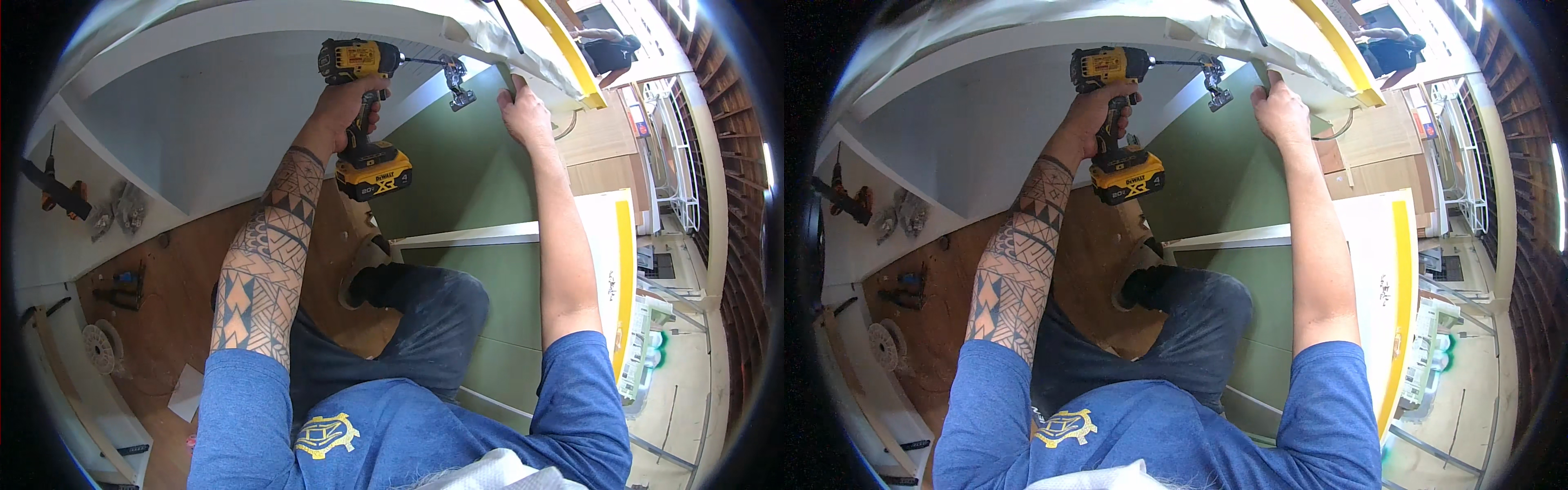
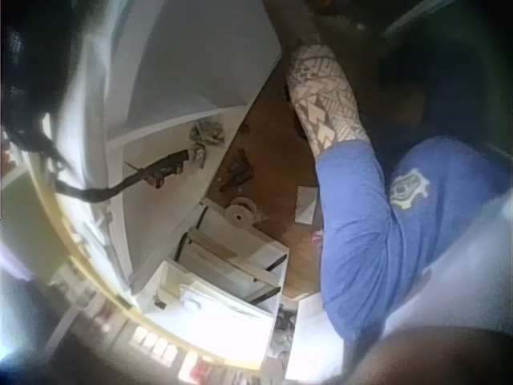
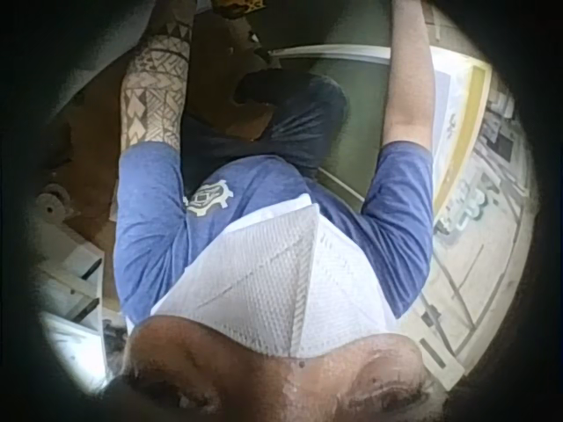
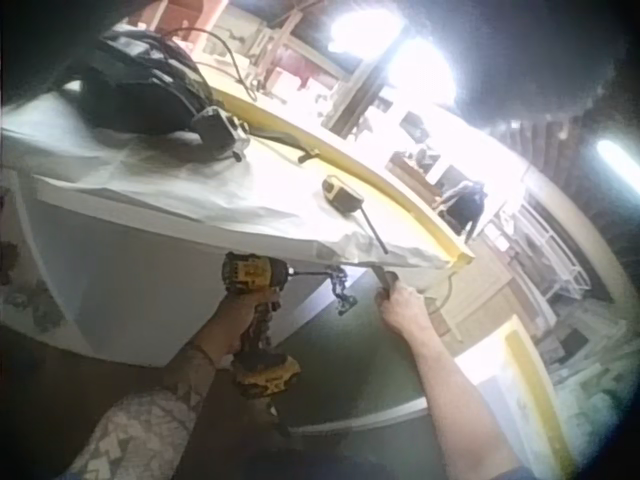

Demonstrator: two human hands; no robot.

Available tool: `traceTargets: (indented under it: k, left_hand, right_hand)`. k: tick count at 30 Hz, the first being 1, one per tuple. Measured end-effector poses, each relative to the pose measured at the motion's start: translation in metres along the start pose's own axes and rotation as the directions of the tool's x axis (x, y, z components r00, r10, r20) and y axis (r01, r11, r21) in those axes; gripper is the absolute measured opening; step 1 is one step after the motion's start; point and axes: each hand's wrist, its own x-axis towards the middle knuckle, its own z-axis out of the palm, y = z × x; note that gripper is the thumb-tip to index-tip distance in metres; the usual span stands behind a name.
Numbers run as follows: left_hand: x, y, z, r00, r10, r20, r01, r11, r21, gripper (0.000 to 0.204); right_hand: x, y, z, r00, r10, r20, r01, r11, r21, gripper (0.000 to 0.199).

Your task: The person installs doors onto a wooden cabinet, measuring the cabinet opening, positioning the green door panels, and using a power drill to secure the hinges.

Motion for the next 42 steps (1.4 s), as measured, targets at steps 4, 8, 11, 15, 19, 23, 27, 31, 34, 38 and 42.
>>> traceTargets:
  k: [4, 8, 11, 15, 19, 23, 27, 31, 34, 38, 42]
  left_hand:
    - [0.002, -0.003, -0.001, 1.000, -0.001, -0.006, 0.001, 1.000, 0.001, 0.027]
    - [0.003, -0.002, 0.001, 1.000, -0.015, -0.004, 0.015, 1.000, 0.000, 0.027]
    - [0.003, -0.002, -0.001, 1.000, -0.017, -0.012, 0.017, 1.000, -0.006, 0.027]
    - [0.003, -0.002, -0.001, 1.000, -0.023, 0.006, 0.023, 1.000, -0.016, 0.027]
    - [0.002, 0.001, 0.002, 0.999, -0.037, 0.024, 0.037, 0.999, -0.008, 0.029]
    - [0.000, 0.001, 0.003, 0.997, -0.070, 0.019, 0.070, 0.997, -0.013, 0.027]
    - [0.003, 0.001, 0.002, 0.993, -0.114, -0.009, 0.114, 0.993, -0.028, 0.026]
    - [0.004, 0.002, 0.003, 0.995, -0.100, 0.001, 0.100, 0.995, 0.002, 0.027]
    - [0.003, 0.002, -0.001, 0.993, -0.116, 0.011, 0.115, 0.993, 0.030, 0.025]
    - [0.006, 0.001, 0.002, 0.995, -0.096, 0.005, 0.096, 0.995, 0.038, 0.025]
    - [0.004, 0.000, 0.004, 0.996, -0.085, 0.002, 0.085, 0.995, 0.054, 0.027]
  right_hand:
    - [-0.003, -0.005, -0.003, 1.000, 0.017, 0.008, -0.017, 1.000, 0.005, 0.060]
    - [-0.005, -0.005, -0.005, 0.999, 0.031, 0.005, -0.031, 0.999, 0.006, 0.060]
    - [-0.006, -0.009, -0.008, 0.999, 0.029, 0.020, -0.030, 0.999, 0.028, 0.063]
    - [-0.005, -0.008, -0.009, 0.999, 0.031, 0.043, -0.031, 0.999, 0.007, 0.063]
    - [-0.001, -0.004, -0.006, 0.997, 0.058, 0.041, -0.058, 0.998, -0.002, 0.060]
    - [-0.005, -0.005, -0.005, 0.999, 0.037, -0.003, -0.037, 0.999, 0.038, 0.061]
    - [-0.008, -0.009, -0.006, 0.999, 0.035, 0.015, -0.036, 0.999, 0.035, 0.060]
    - [-0.007, -0.004, -0.006, 0.998, 0.047, 0.033, -0.048, 0.998, 0.030, 0.059]
    - [-0.008, -0.008, -0.009, 0.997, 0.065, 0.047, -0.066, 0.997, 0.025, 0.058]
    - [-0.009, -0.006, -0.009, 0.999, 0.046, 0.025, -0.047, 0.998, 0.039, 0.057]
    - [-0.012, -0.006, -0.009, 0.999, 0.029, 0.017, -0.030, 0.998, 0.063, 0.057]
